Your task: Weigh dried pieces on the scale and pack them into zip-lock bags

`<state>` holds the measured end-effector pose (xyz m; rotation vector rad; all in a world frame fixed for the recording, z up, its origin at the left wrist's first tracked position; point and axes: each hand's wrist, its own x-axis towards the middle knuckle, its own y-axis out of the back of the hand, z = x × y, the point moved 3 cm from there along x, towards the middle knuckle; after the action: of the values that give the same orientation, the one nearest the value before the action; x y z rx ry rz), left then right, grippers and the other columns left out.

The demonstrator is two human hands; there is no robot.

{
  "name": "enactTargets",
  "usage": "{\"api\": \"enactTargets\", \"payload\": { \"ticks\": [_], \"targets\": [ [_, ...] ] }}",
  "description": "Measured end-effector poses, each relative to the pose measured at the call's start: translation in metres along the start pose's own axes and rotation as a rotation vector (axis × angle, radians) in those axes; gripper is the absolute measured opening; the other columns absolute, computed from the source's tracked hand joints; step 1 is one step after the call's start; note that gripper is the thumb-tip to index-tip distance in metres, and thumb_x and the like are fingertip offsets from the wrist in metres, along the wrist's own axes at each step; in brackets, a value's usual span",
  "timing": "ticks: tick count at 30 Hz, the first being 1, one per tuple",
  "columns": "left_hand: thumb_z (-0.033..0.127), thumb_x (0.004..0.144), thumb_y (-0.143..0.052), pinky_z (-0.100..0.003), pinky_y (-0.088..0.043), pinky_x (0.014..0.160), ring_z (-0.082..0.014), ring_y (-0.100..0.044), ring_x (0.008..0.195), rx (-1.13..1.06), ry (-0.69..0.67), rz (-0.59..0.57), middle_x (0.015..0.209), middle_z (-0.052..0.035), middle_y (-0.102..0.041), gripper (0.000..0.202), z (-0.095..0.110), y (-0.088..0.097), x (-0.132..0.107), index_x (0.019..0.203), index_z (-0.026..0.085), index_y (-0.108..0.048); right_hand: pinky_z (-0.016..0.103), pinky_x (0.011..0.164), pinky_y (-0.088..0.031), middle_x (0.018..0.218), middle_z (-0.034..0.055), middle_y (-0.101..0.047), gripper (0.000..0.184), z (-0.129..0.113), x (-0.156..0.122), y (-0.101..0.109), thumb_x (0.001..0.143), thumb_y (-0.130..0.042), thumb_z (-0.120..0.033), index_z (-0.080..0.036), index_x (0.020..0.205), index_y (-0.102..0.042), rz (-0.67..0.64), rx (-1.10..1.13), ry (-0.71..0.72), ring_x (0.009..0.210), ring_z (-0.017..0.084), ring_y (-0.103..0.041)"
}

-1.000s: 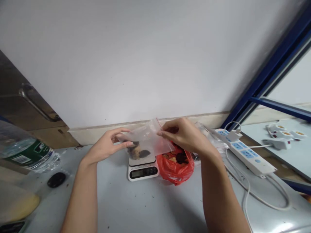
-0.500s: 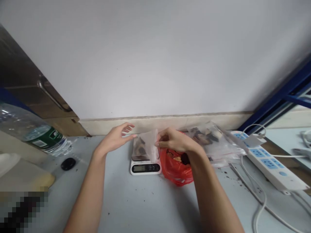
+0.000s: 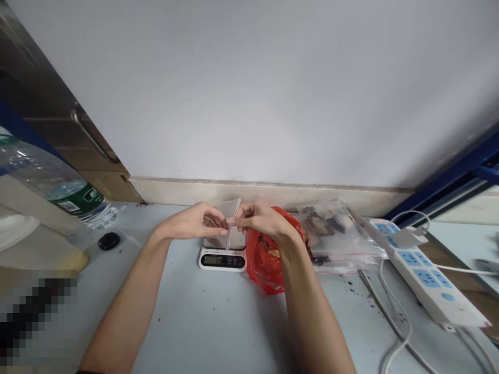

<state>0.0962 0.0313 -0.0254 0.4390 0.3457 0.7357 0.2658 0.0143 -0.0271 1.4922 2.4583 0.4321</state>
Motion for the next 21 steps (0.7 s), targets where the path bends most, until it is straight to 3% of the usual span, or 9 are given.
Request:
{"api": "enactTargets", "payload": {
  "ticks": [3,11,21],
  "targets": [
    [0.032,0.079,-0.071,-0.026,-0.049,0.069,-0.0169,-0.067,0.076,-0.037,-0.024,-0.023,0.082,-0.0035,-0.075,0.016,0.004,-0.001,-0.002,0.084,0.018,-0.076,0.034,0.058,-0.042,0.057,0.0024,-0.056,0.042,0.000,0.000,-0.001,0.070,-0.074,-0.059,-0.025,0.056,-0.054,0.008,0.032,0.008,0.057,0.018,-0.050],
    [0.020,0.081,-0.067,-0.025,-0.049,0.064,-0.0135,-0.065,0.066,-0.077,-0.027,0.047,0.068,-0.0014,-0.071,0.013,0.007,-0.001,-0.003,0.069,0.017,-0.072,0.029,0.055,-0.035,0.050,-0.0056,-0.047,0.046,-0.006,0.003,-0.004,0.056,-0.083,-0.055,-0.021,0.052,-0.053,0.065,0.062,-0.036,0.052,0.011,-0.042],
    [0.017,0.078,-0.066,-0.023,-0.049,0.060,-0.0144,-0.067,0.063,-0.029,-0.053,0.054,0.062,-0.0017,-0.071,0.015,0.005,0.003,-0.004,0.064,0.017,-0.073,0.028,0.055,-0.035,0.052,-0.0056,-0.050,0.047,-0.007,0.001,-0.011,0.060,-0.082,-0.057,-0.020,0.053,-0.053,0.055,0.067,-0.039,0.052,0.010,-0.044]
  ]
}}
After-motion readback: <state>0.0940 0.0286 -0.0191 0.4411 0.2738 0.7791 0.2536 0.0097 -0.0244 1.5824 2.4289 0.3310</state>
